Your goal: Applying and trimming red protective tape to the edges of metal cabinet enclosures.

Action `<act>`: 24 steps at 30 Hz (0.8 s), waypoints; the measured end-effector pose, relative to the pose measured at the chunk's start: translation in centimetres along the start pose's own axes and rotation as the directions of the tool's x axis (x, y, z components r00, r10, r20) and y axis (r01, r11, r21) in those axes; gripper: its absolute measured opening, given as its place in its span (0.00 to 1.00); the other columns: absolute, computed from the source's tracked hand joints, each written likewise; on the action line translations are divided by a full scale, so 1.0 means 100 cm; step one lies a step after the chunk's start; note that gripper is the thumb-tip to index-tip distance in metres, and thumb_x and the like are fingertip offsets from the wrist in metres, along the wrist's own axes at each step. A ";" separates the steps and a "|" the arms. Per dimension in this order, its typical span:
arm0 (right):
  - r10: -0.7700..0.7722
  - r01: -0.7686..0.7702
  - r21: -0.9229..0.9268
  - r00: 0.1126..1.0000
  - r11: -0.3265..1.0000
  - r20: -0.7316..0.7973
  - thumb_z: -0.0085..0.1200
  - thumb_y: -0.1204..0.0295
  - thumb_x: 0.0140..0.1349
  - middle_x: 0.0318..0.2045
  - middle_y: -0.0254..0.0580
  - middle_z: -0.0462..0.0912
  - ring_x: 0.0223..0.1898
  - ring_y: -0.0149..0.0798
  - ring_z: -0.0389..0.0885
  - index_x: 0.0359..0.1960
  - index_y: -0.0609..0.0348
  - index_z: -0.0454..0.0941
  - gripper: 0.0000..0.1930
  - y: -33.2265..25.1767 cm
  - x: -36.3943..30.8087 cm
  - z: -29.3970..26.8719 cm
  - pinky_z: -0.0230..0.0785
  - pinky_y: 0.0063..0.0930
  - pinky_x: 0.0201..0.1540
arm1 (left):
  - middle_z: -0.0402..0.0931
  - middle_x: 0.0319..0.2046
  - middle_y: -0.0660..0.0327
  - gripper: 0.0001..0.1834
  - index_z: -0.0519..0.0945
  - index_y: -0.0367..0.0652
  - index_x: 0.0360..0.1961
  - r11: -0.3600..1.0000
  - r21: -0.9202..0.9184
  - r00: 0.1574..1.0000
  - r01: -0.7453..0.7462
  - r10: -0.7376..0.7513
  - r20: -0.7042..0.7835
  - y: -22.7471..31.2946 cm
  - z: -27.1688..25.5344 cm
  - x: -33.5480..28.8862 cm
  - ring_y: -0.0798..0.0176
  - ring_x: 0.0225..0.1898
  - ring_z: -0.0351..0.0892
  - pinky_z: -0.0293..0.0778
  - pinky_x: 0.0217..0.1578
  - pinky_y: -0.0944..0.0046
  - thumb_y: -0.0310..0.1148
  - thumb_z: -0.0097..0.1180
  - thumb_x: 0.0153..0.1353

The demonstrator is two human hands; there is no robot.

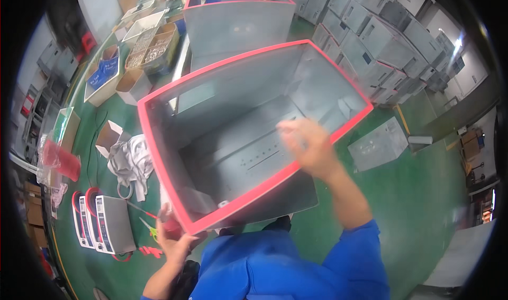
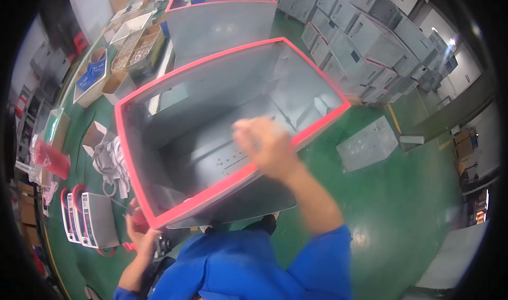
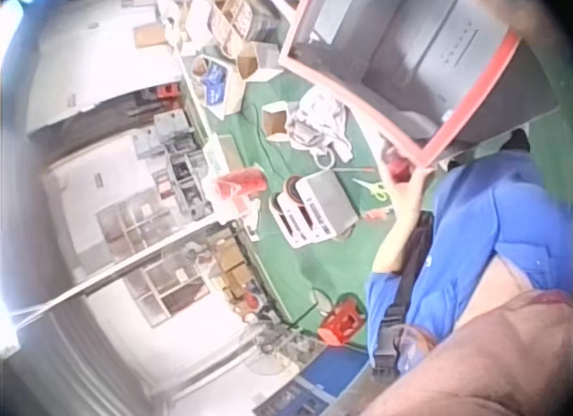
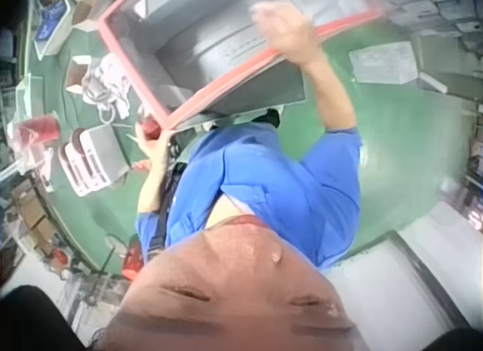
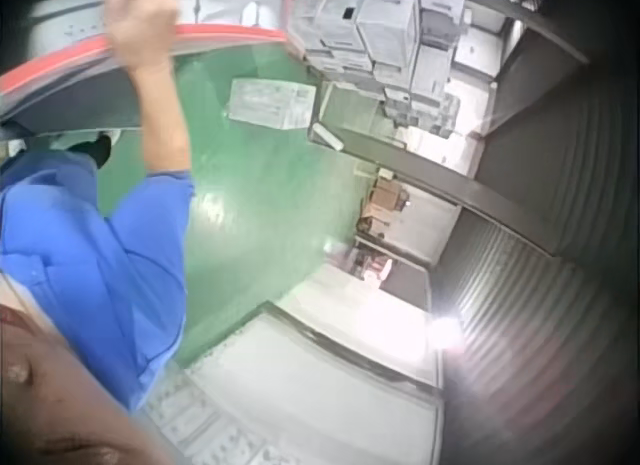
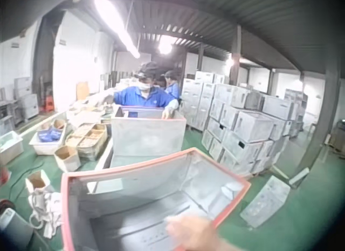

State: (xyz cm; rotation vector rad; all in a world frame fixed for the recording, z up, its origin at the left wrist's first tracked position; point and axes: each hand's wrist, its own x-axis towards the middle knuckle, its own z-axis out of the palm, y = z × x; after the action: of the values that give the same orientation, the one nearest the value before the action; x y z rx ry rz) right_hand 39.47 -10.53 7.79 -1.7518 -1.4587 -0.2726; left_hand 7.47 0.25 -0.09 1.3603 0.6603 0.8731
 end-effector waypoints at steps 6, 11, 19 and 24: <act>0.325 -0.230 -0.386 0.924 0.893 0.201 0.45 0.58 0.59 0.23 0.46 0.77 0.29 0.49 0.74 0.28 0.58 0.75 0.15 0.159 -0.011 -0.132 0.65 0.37 0.32 | 0.69 0.30 0.66 0.19 0.65 0.37 0.50 0.995 0.078 0.894 -0.067 0.095 -0.439 -0.025 0.035 -0.027 0.79 0.22 0.66 0.58 0.17 0.82 0.32 0.50 0.59; 0.303 -0.143 -0.373 0.858 0.917 0.416 0.43 0.56 0.60 0.16 0.47 0.73 0.22 0.52 0.72 0.20 0.56 0.72 0.18 0.182 -0.001 -0.141 0.63 0.40 0.26 | 0.65 0.23 0.71 0.13 0.68 0.43 0.43 0.998 0.039 0.721 -0.058 0.069 -0.690 -0.038 0.078 -0.042 0.82 0.16 0.59 0.51 0.13 0.82 0.37 0.49 0.62; 0.232 -0.126 -0.313 0.916 0.941 0.328 0.42 0.56 0.60 0.15 0.47 0.74 0.21 0.53 0.73 0.20 0.58 0.72 0.20 0.168 -0.031 -0.151 0.63 0.43 0.25 | 0.62 0.21 0.72 0.12 0.68 0.44 0.38 0.990 -0.001 0.670 -0.139 0.094 -0.737 -0.059 0.055 -0.027 0.81 0.14 0.56 0.49 0.10 0.79 0.37 0.54 0.58; 0.207 -0.125 -0.202 0.863 0.971 0.461 0.44 0.57 0.59 0.13 0.49 0.74 0.21 0.54 0.75 0.23 0.59 0.73 0.18 0.106 -0.078 -0.170 0.66 0.46 0.27 | 0.61 0.22 0.71 0.12 0.67 0.44 0.35 0.988 0.030 0.613 -0.154 0.119 -0.781 -0.062 -0.007 -0.012 0.81 0.15 0.56 0.51 0.11 0.79 0.40 0.53 0.59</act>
State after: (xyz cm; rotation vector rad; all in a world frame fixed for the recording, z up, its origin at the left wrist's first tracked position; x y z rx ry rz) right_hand 52.10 -27.85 9.02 -2.1769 -1.6456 0.1544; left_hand 7.12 -0.29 -6.38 0.9436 1.2091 1.6372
